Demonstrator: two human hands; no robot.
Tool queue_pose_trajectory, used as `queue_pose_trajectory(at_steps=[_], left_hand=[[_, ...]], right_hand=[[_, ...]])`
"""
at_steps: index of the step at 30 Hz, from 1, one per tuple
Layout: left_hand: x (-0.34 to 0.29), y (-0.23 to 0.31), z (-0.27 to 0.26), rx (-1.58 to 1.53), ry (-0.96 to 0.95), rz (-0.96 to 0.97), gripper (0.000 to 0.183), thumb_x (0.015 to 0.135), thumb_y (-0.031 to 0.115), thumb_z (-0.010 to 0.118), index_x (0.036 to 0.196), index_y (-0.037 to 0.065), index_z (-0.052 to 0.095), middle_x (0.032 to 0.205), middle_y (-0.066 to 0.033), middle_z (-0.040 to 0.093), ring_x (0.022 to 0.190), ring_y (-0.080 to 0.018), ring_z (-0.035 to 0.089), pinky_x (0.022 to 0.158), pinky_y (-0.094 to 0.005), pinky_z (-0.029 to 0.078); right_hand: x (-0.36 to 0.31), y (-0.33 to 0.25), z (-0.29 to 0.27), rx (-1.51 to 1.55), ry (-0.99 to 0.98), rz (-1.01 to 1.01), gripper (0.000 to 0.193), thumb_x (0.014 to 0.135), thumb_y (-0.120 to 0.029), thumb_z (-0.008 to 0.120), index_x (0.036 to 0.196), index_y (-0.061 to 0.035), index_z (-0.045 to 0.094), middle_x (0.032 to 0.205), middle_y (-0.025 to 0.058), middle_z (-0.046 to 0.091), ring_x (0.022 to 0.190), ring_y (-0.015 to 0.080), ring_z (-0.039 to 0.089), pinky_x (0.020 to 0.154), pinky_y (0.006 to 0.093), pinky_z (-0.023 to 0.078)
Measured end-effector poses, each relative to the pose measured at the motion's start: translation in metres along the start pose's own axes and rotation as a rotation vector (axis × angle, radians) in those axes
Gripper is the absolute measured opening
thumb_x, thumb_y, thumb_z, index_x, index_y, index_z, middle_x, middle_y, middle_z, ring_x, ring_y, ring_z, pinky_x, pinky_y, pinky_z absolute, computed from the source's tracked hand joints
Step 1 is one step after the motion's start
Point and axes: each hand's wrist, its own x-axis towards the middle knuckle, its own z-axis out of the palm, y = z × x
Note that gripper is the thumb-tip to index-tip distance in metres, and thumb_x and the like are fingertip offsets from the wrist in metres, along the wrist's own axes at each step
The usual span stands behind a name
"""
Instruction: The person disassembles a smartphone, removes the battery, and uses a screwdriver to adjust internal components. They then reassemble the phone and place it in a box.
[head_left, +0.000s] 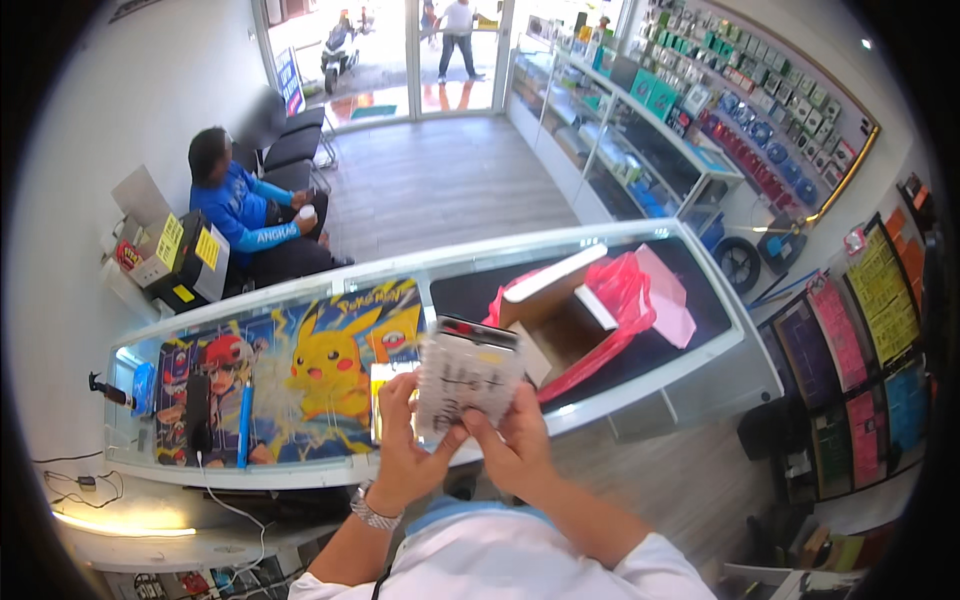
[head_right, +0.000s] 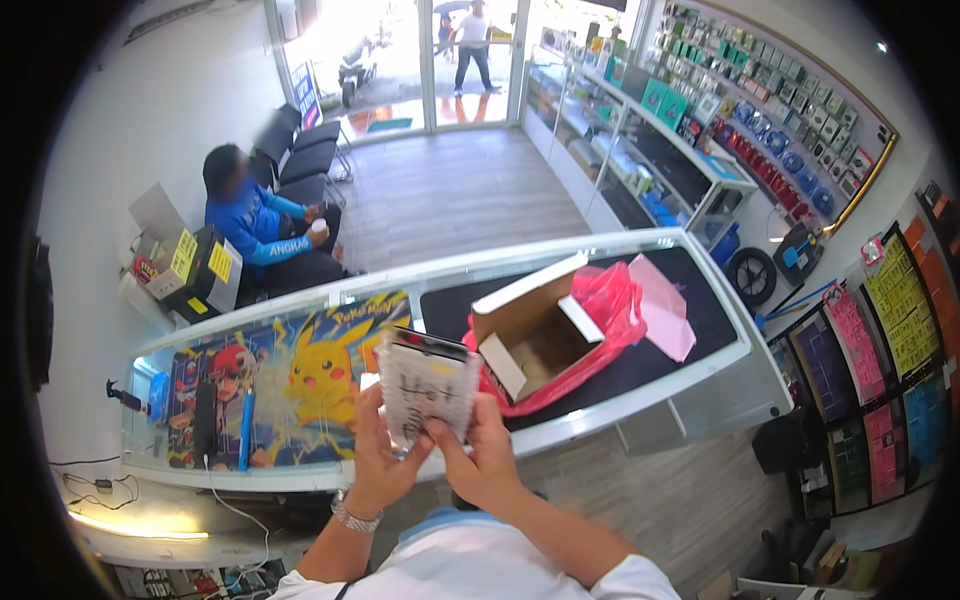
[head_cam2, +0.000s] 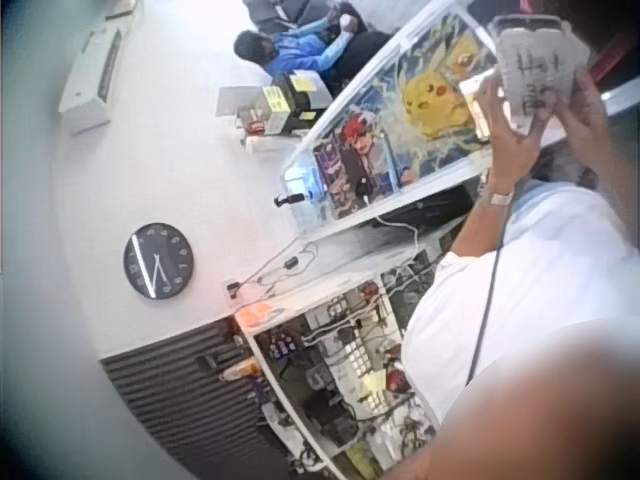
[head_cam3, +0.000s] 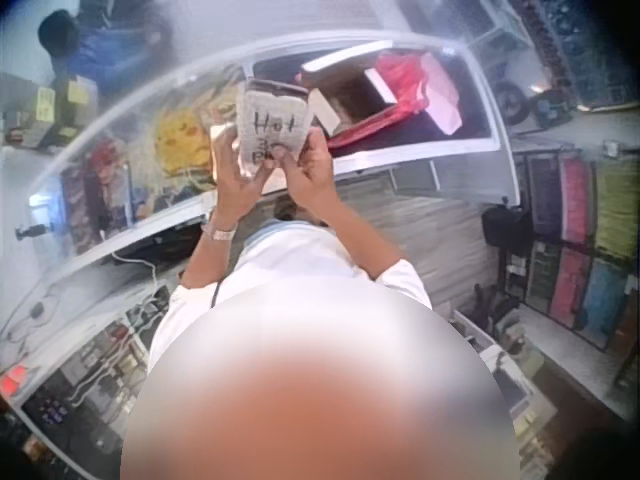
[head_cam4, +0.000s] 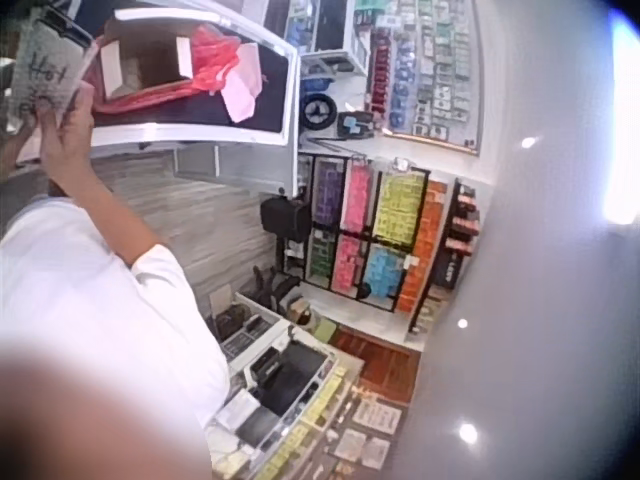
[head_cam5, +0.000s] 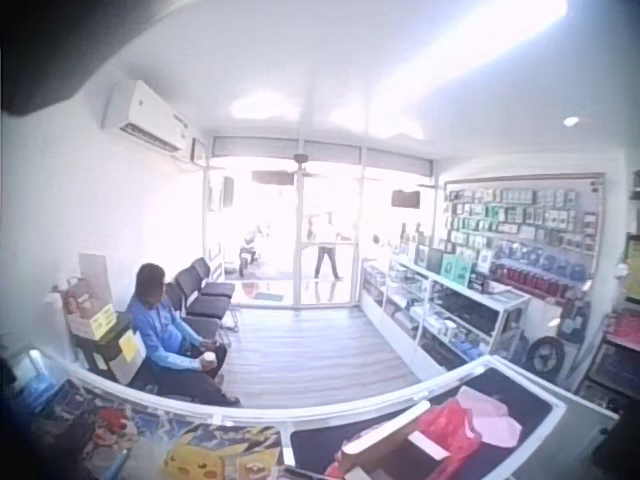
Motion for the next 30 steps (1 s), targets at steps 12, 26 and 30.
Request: queue_pose_trajectory(at_steps=[12, 26, 30], left_hand=[[0.060, -0.010, 0.110, 0.390, -0.075, 0.231, 0.134, 0.070, 0.050, 0.105, 0.168, 0.004, 0.026, 0.169, -0.0372, 0.023, 0.155, -0.0558, 0.033, 0.126, -0.0631, 0.035], [0.096, 0.044, 0.067, 0.343, -0.253, 0.163, 0.123, 0.060, 0.012, 0.099, 0.166, 0.009, 0.037, 0.150, -0.0217, 0.042, 0.141, -0.0395, 0.047, 0.122, -0.0488, 0.044], [0.100, 0.041, 0.063, 0.395, -0.314, 0.181, 0.111, 0.060, 0.012, 0.097, 0.156, 0.007, 0.042, 0.151, -0.0234, 0.041, 0.141, -0.0431, 0.043, 0.122, -0.0517, 0.042]], right_hand=[[0.004, -0.071, -0.097, -0.138, 0.567, -0.375, 0.064, 0.105, -0.022, 0.082, 0.153, 0.0006, 0.046, 0.150, 0.0132, 0.059, 0.137, 0.0187, 0.057, 0.118, 0.0360, 0.045], [0.054, -0.059, -0.141, 0.041, 0.357, -0.439, 0.060, 0.107, -0.007, 0.075, 0.157, -0.0037, 0.042, 0.151, 0.0110, 0.059, 0.139, 0.0187, 0.056, 0.121, 0.0367, 0.043], [0.083, -0.031, -0.134, -0.012, 0.128, -0.272, 0.059, 0.110, -0.003, 0.069, 0.159, -0.0032, 0.037, 0.149, 0.0114, 0.060, 0.139, 0.0196, 0.056, 0.120, 0.0365, 0.043]])
